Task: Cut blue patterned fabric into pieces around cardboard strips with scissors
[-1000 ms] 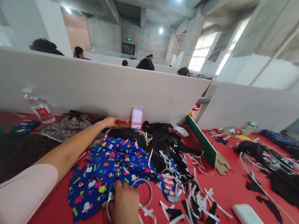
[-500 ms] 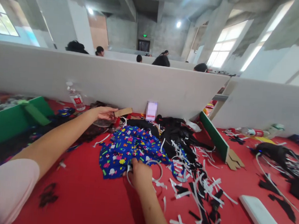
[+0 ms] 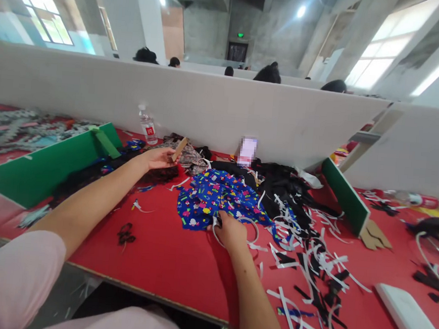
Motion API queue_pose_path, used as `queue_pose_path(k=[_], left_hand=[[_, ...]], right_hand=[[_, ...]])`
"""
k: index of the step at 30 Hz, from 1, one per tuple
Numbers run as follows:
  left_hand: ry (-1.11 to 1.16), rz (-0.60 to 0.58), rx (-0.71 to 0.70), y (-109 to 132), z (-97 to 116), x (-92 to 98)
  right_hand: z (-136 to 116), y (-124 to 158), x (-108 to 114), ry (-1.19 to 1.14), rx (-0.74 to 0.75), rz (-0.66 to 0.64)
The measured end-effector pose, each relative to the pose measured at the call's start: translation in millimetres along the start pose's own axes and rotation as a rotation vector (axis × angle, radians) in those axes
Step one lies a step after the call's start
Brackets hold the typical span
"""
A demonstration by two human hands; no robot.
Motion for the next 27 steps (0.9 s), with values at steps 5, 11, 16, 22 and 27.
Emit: queue_pose_path(k=[5,11,16,22,27], left_hand=[[-0.261,0.069,0.043,27,-2,4.9],[-0.530,0.259,-0.081,56,21,-13.0],[-0.589,0.059,-0.144,63,9,-84.3],[-0.353,0.060,0.080,46,-53,-114.6],[-0.199,0.132,0.200,35,-80,-114.6]], right_hand=[[-2,-1,-1,0.012,0.012,-0.020],[4,3,3,0.028,0.013,-0.047],[11,9,9,0.057,0.030,-0.085],[7,14,13,0.057,0.086,-0.109],[5,14,11,0.043,0.116,-0.134]])
Point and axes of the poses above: each hand's wrist, its own y-axis away from the middle knuckle, its own x-axis out of the back of the hand, z = x × y, the point moved 9 cm from there along -y, towards the middle knuckle, and after that the axes turned 8 degrees about -z, right-handed, at the moved point
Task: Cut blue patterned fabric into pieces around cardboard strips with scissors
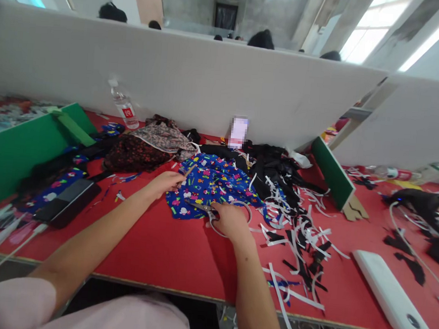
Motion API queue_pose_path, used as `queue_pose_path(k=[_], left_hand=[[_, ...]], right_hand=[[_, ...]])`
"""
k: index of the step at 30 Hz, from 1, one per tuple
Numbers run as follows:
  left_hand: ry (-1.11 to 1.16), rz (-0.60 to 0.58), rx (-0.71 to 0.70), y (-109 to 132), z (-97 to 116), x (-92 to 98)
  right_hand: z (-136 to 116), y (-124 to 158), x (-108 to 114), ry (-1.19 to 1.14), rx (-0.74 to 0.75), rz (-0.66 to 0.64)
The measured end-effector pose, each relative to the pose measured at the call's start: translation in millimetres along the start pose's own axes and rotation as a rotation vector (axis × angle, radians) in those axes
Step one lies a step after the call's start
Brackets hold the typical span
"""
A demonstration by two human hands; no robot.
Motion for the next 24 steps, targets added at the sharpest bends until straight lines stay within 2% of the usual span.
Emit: queue_pose_path(k=[3,5,8,10,13,16,19,22,24], left_hand=[[0.059,0.025,0.043,-12,0,-2.8],[0.095,0.050,0.039,-20,7,-3.6],[0.164,0.062,-0.040,-21,29,-4.1],[0.218,0.052,-0.123,-12,47,-2.4],[0.306,0.026,-0.240,13,69,5.2],[0.386,-0.001,-0.308,44,82,15.6],[0.558,-0.026,-0.348,78,89,23.6],[0.834,0.013,-0.329,112,80,29.1],[0.944,0.030,-0.258,130,59,26.6]], right_hand=[[0,-2,-3,-0.010,0.003,0.007],[-1,-5,-4,-0.015,-0.007,0.026],[0,-9,-4,-0.024,-0.038,0.059],[1,-10,-3,-0.036,-0.047,0.071],[5,-6,0,-0.060,-0.002,0.057],[13,3,2,-0.135,0.094,0.012],[25,11,6,-0.339,0.183,-0.010],[34,14,14,-0.489,0.232,0.024],[34,14,18,-0.601,0.280,0.051]])
Point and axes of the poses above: each hand's wrist, its own y-axis away from the middle knuckle, its own x-axis out of the back of the hand, z = x × y, the point moved 9 cm from there along -y, towards the middle knuckle, and after that the axes turned 8 degrees about -z, right-handed, at the moved point
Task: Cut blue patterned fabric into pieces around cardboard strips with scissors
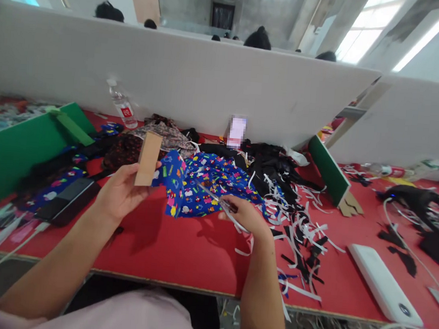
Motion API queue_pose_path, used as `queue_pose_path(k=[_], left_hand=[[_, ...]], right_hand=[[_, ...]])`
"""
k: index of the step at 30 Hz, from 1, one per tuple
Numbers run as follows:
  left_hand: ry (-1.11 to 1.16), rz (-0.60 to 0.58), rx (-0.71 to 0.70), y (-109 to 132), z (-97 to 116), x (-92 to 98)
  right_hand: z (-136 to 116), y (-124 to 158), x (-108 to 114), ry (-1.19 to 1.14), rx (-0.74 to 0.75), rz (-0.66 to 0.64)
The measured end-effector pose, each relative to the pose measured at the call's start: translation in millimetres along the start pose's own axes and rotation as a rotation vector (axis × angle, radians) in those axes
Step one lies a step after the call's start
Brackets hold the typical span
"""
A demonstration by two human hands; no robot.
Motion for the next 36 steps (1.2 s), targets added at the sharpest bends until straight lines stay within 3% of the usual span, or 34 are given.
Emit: queue_pose_path(k=[3,5,7,10,13,15,17,21,26,28,32,36], left_hand=[[-0.165,0.052,0.189,29,-32,34.3],[-0.527,-0.033,0.329,43,-52,54.6],[-1.022,-0.129,0.321,50,-52,67.5],[-1.607,-0.311,0.131,50,-36,57.4],[-1.860,-0.636,-0.052,51,-33,28.0],[-1.945,-0.771,-0.094,50,-37,17.4],[-2.008,-0.827,-0.104,46,-44,14.3],[-2.054,-0.858,-0.106,39,-57,18.9],[-1.962,-0.793,-0.117,20,-48,20.5],[-1.918,-0.838,-0.116,14,-50,15.6],[-1.949,-1.019,-0.020,13,-72,9.7],[-2.085,-0.962,0.086,11,-81,14.0]], right_hand=[[-1,-4,1,-0.068,0.025,0.045],[2,-7,-2,-0.082,0.006,0.054],[5,-11,-6,-0.106,0.001,0.059],[6,-16,-9,-0.102,0.021,0.088],[8,-19,-12,-0.064,0.005,0.104],[8,-21,-14,-0.044,-0.017,0.093],[5,-22,-17,-0.037,-0.025,0.079],[-2,-23,-21,0.014,-0.038,0.043],[-11,-21,-19,0.092,-0.041,0.057],[-13,-21,-19,0.105,-0.044,0.058],[-15,-21,-21,0.133,-0.055,0.050],[-14,-23,-23,0.131,-0.053,0.042]])
Point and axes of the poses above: each hand's wrist, its own y-axis away from the middle knuckle, its own x-axis out of the back of the hand, z = x × y, the point moved 9 cm from there along -y, towards the middle knuckle, and after that the axes turned 8 degrees about -z, right-handed, at the moved point
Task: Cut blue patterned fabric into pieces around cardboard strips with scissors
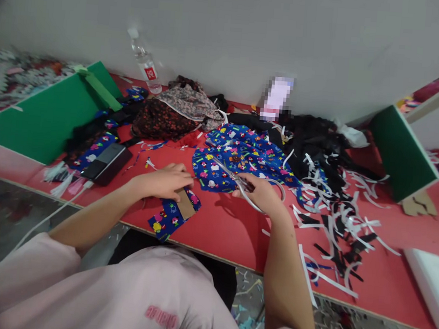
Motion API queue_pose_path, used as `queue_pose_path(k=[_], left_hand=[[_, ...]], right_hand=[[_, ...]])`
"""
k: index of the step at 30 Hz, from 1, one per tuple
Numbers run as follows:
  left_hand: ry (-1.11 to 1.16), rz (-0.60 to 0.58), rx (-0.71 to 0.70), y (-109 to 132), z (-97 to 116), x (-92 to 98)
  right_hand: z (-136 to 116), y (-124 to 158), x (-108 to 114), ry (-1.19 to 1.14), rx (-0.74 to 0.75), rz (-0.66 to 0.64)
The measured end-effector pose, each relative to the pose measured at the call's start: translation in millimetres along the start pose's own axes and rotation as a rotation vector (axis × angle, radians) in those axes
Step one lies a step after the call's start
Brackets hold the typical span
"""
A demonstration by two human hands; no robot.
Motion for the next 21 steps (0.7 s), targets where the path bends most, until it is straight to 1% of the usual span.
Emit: queue_pose_path(k=[4,6,8,10,13,14,15,16,17,19,21], left_hand=[[-0.020,-0.101,-0.020,-7,-1,-6.2],[0.028,-0.141,-0.060,-12,-5,-7.2],[0.160,-0.115,-0.117,-15,-10,-1.4],[0.368,-0.041,-0.134,-18,-16,8.7],[0.827,0.070,-0.076,-25,-22,16.8],[1.044,0.100,-0.075,-28,-19,16.4],[1.269,0.099,-0.087,-33,-13,13.0],[1.449,0.082,-0.103,-39,-4,8.9],[1.582,0.102,-0.113,-44,3,6.9],[1.774,0.175,-0.100,-56,14,3.0],[1.871,0.263,-0.063,-65,19,-0.9]], right_hand=[[4,-3,-4,-0.040,0.009,-0.014],[5,-4,-7,-0.086,0.024,-0.017],[4,-6,-10,-0.150,0.049,-0.003],[3,-8,-13,-0.244,0.067,0.037],[3,-12,-17,-0.489,0.059,0.126],[4,-13,-18,-0.589,0.057,0.152],[2,-14,-18,-0.687,0.077,0.171],[0,-14,-18,-0.766,0.095,0.192],[1,-14,-15,-0.813,0.098,0.236],[7,-7,-3,-0.816,0.067,0.395],[12,1,9,-0.753,0.024,0.533]])
Point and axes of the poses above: each hand's wrist, its own y-axis away from the middle knuckle, its own x-axis out of the back of the hand, z = x × y, the point moved 9 cm from there along -y, towards the middle knuckle, and after that the axes turned 8 degrees about -z, right-handed, at the moved point
